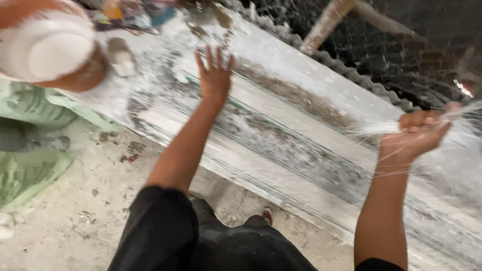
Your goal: Applying fiberglass reinforcement and liquid gypsum to a molding cast.
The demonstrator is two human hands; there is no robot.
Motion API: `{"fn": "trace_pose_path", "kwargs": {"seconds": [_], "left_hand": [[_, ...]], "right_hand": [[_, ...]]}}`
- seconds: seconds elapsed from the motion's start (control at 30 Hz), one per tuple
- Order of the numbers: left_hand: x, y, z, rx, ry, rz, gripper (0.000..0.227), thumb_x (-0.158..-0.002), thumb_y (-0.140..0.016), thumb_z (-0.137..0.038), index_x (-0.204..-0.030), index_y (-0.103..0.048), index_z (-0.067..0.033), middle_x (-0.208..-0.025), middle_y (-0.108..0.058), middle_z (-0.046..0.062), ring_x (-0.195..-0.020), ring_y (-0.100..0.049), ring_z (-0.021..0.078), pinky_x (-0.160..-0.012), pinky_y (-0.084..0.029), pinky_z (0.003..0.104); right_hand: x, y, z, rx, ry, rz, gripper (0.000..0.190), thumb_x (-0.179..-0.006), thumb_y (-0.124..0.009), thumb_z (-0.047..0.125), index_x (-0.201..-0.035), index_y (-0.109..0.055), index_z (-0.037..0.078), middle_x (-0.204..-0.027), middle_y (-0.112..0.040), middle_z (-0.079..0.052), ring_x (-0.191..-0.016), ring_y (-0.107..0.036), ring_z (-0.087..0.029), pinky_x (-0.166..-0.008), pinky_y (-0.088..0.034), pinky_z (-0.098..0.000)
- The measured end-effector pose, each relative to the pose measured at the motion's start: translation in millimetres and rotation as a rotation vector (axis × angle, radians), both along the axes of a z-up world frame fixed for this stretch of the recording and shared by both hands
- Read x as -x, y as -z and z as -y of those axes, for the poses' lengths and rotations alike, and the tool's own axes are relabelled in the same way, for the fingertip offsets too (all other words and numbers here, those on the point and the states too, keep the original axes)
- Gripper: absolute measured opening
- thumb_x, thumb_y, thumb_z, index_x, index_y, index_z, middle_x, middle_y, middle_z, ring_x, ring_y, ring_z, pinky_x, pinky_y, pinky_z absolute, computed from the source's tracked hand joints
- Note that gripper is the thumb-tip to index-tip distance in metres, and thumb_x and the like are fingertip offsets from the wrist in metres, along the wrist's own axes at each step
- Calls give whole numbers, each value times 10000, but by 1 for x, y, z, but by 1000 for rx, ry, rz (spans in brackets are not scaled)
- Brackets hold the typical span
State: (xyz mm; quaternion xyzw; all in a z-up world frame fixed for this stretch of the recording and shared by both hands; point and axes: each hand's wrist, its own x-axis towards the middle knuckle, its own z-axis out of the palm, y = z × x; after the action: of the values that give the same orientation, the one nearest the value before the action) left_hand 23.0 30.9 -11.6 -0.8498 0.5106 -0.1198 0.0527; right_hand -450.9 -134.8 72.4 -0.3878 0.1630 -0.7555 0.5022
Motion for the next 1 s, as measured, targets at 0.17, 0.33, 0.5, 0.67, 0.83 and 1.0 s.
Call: {"fn": "trace_pose_path", "kwargs": {"seconds": [0.17,0.33,0.5,0.67,0.83,1.0], "left_hand": [[35,-62,-149,542,75,-352,523,-1087,-410,-362,-1560,-419,-140,-1641,-311,217,-1520,-254,470,-1177,-173,711],[4,-106,-301,964,-81,-805,380,-1132,-404,-303,-1380,-543,-52,-1397,-595,178,-1348,-533,371,-1138,-414,490],[-60,-118,-400,1210,-370,-712,391,-1125,-409,-310,-1284,-614,-18,-1243,-674,193,-1132,-647,366,-989,-510,429],[-128,-102,-474,1387,-601,-824,445,-1115,-401,-368,-1249,-629,-11,-1112,-734,166,-1019,-730,284,-896,-556,399],[-220,-87,-528,1428,-748,-917,466,-1097,-382,-371,-1229,-642,-6,-1052,-753,143,-895,-713,224,-839,-559,357],[-301,-117,-576,1519,-797,-845,468,-1111,-396,-369,-1227,-631,18,-1093,-761,135,-956,-720,222,-893,-551,348]], "right_hand": [[-198,-50,-86,-189,-464,113,280,-1180,-494,289,-1344,-609,93,-741,-402,14,-525,-284,-74,-471,-249,-246],[-361,-87,-188,-160,-840,-5,193,-1198,-557,298,-1307,-573,139,-697,-356,50,-519,-258,-50,-483,-220,-220],[-492,-90,-285,-114,-1238,-31,188,-1193,-530,307,-1281,-561,144,-699,-350,54,-506,-253,-46,-476,-212,-221],[-612,-73,-380,-233,-1516,-44,197,-1180,-531,302,-1287,-556,139,-704,-368,56,-539,-269,-57,-486,-210,-230],[-733,-57,-464,-161,-1711,-98,273,-1118,-566,300,-1325,-551,122,-715,-382,57,-577,-298,-58,-522,-244,-222],[-831,-66,-539,-117,-1746,-381,320,-1110,-541,379,-1290,-522,116,-802,-392,58,-617,-316,-63,-533,-277,-249]]}}
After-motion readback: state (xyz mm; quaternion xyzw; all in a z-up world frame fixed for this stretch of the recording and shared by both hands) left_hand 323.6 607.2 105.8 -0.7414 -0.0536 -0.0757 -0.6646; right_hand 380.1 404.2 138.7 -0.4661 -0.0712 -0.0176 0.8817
